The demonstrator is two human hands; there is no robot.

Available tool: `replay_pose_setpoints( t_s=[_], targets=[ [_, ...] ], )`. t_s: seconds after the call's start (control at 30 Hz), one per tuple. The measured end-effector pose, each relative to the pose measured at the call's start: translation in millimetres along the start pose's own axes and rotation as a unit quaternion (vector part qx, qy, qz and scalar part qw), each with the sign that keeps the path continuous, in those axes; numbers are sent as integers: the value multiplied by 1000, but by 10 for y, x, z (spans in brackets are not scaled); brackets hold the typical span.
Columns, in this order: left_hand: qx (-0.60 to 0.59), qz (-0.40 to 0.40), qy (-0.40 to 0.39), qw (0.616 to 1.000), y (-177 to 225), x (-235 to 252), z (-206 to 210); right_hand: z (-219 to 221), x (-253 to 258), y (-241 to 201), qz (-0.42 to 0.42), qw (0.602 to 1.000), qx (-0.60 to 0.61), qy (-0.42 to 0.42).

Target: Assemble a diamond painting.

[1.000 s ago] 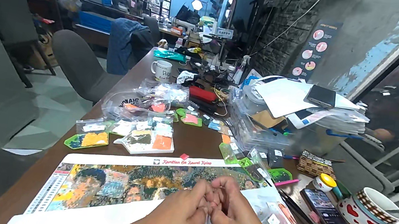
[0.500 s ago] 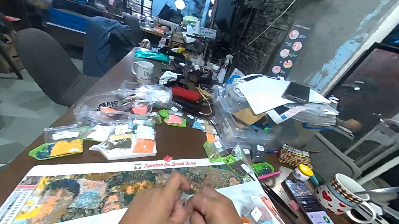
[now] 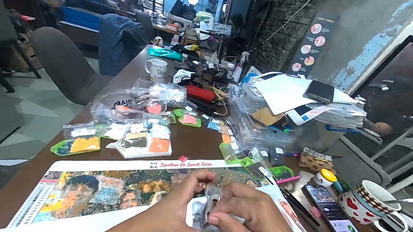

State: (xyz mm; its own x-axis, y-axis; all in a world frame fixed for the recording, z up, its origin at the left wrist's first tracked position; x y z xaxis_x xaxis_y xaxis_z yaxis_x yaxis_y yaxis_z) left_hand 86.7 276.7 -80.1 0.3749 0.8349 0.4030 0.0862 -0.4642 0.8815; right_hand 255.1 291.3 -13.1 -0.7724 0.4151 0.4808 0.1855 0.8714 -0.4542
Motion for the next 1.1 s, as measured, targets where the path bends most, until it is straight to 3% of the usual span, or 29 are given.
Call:
replay_pose_setpoints(
  t_s=[0.1, 0.2, 0.6, 1.1],
  targets=[
    [-71, -66, -82, 992, 14, 7, 72, 6, -30, 19, -24, 999, 48, -4],
    [-130, -118, -78, 981, 1, -4, 91, 26, -123, 120, -13, 997, 62, -35],
    [49, -246, -166, 954, -166, -13, 48, 224, -549, 515, 47, 989, 88, -109],
    [209, -71, -200, 955, -117, -37, 168, 286, -666, 551, 59, 988, -11, -143]
  ],
)
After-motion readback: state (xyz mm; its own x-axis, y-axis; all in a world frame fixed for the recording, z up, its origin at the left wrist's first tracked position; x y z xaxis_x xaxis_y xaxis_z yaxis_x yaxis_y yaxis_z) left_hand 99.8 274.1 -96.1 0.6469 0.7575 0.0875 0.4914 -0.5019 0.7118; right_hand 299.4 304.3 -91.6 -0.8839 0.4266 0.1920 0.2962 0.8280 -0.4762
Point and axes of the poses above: each hand's wrist, its own x-axis towards the middle knuckle, its own z-axis out of the palm, y = z × x, the point moved 4 cm from there along x, towards the middle knuckle, and after that the axes turned 3 degrees about -y, right-handed, at the moved point
